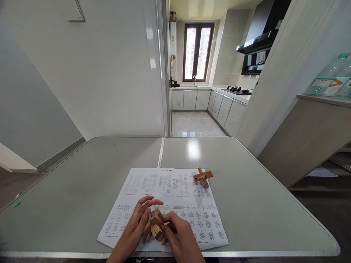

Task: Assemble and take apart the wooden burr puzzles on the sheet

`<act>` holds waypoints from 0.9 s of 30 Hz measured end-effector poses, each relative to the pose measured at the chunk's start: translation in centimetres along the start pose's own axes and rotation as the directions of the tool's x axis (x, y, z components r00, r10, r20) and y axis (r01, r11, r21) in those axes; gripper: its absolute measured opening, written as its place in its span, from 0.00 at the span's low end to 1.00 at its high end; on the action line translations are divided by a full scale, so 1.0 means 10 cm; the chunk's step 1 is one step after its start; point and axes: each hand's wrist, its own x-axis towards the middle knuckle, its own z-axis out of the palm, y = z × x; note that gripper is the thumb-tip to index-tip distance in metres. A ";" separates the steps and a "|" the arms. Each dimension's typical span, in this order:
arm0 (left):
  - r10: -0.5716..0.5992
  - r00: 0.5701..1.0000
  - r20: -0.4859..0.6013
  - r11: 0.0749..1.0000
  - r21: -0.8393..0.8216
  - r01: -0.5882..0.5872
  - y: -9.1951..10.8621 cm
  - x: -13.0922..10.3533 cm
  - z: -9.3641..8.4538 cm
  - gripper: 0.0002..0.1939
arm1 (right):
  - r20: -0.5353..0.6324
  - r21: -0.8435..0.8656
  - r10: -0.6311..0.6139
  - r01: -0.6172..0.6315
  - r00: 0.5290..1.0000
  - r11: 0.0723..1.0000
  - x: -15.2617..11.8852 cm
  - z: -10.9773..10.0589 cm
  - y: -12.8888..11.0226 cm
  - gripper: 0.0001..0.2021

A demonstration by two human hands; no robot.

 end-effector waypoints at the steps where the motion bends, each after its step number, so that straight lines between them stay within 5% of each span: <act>1: 0.001 1.000 0.008 1.000 -0.009 -0.001 -0.01 0.00 0.00 0.22 | -0.003 -0.005 0.001 -0.001 1.000 1.000 0.00 0.01 0.01 0.22; 10: 0.008 1.000 -0.009 1.000 -0.001 -0.008 0.02 -0.02 0.11 0.22 | 0.085 0.233 0.154 -0.170 0.984 0.957 0.00 0.02 -0.10 0.31; 17: 0.005 0.997 -0.073 1.000 -0.016 -0.007 0.00 0.01 0.10 0.21 | 0.020 0.312 0.170 -0.168 0.985 0.935 0.05 0.14 -0.04 0.27; 27: -0.022 0.984 -0.179 0.999 -0.046 0.014 0.11 0.01 0.12 0.22 | -0.031 0.360 0.207 -0.182 0.978 0.915 0.04 0.25 0.15 0.45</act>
